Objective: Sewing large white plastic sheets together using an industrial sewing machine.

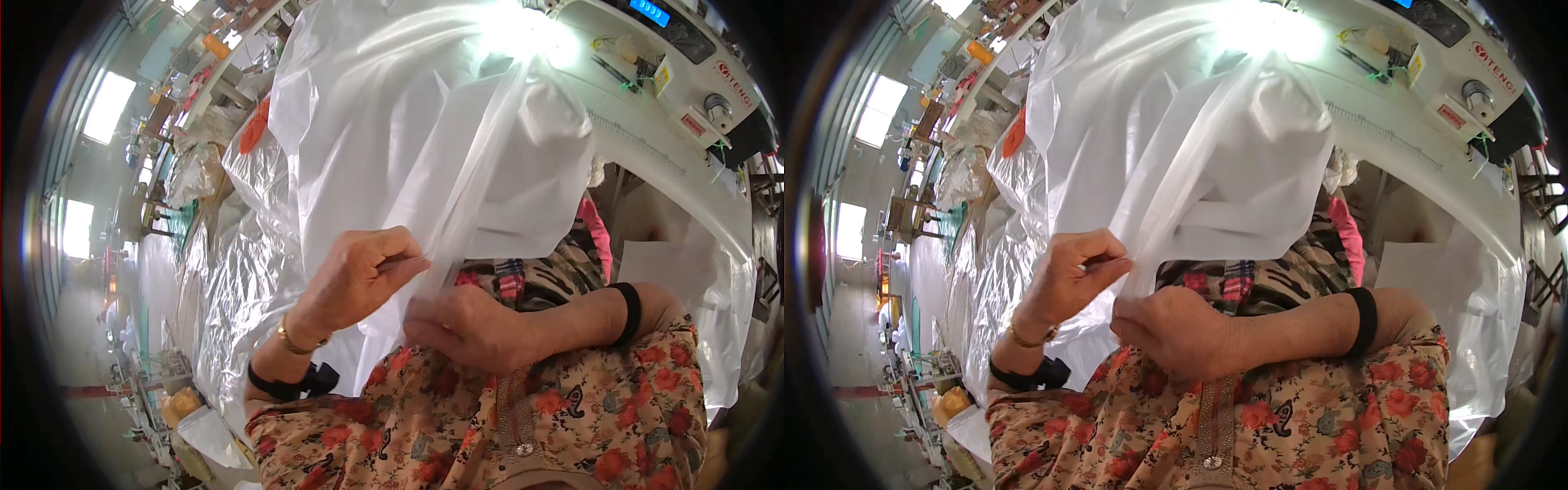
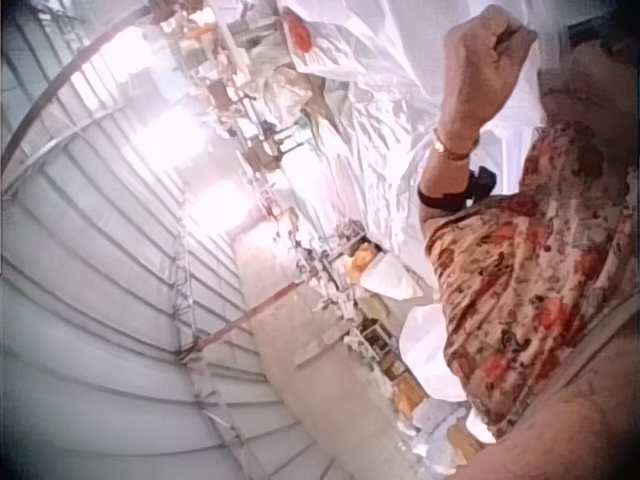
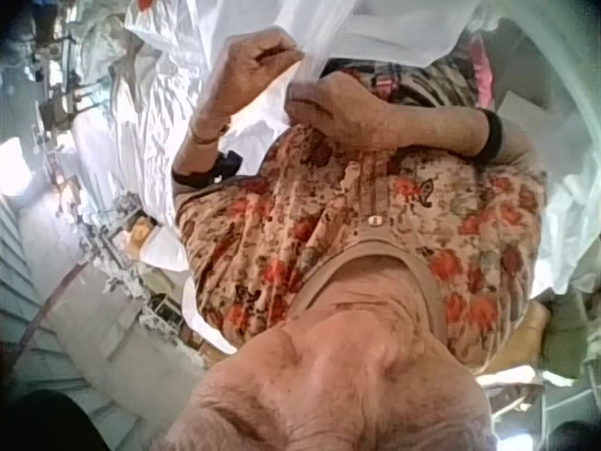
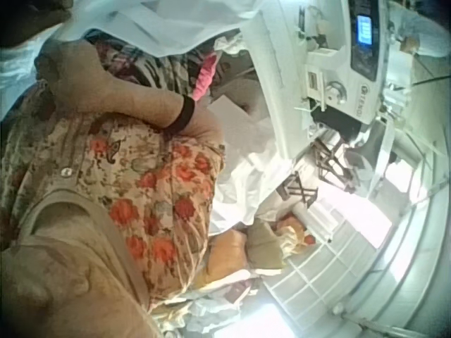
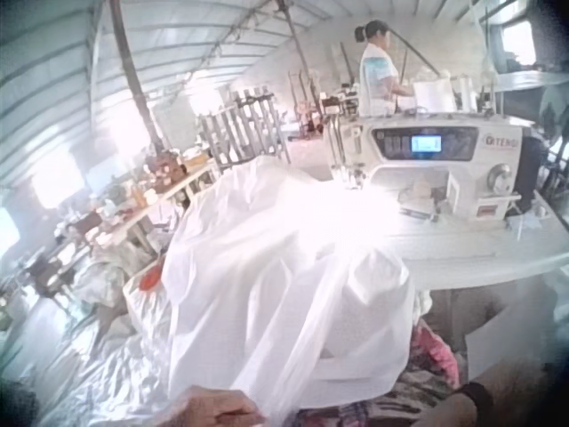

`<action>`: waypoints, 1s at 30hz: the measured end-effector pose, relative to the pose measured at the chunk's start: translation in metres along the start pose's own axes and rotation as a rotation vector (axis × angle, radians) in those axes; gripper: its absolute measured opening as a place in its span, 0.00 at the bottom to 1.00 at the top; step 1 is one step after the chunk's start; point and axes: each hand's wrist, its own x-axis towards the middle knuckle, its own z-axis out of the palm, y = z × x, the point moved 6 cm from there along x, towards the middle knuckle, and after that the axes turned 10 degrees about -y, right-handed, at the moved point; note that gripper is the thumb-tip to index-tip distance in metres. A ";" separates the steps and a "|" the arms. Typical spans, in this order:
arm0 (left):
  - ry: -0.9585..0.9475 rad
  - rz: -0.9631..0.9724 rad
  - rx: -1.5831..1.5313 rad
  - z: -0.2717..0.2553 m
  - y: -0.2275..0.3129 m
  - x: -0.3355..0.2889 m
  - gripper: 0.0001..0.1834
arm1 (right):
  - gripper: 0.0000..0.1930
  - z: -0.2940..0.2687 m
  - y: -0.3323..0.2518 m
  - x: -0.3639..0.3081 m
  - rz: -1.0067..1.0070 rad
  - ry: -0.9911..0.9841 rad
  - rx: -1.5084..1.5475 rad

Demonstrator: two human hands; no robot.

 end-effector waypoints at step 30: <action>0.161 -0.311 -0.499 0.015 -0.090 -0.052 0.06 | 0.08 0.031 0.024 0.032 -0.073 -0.466 -0.445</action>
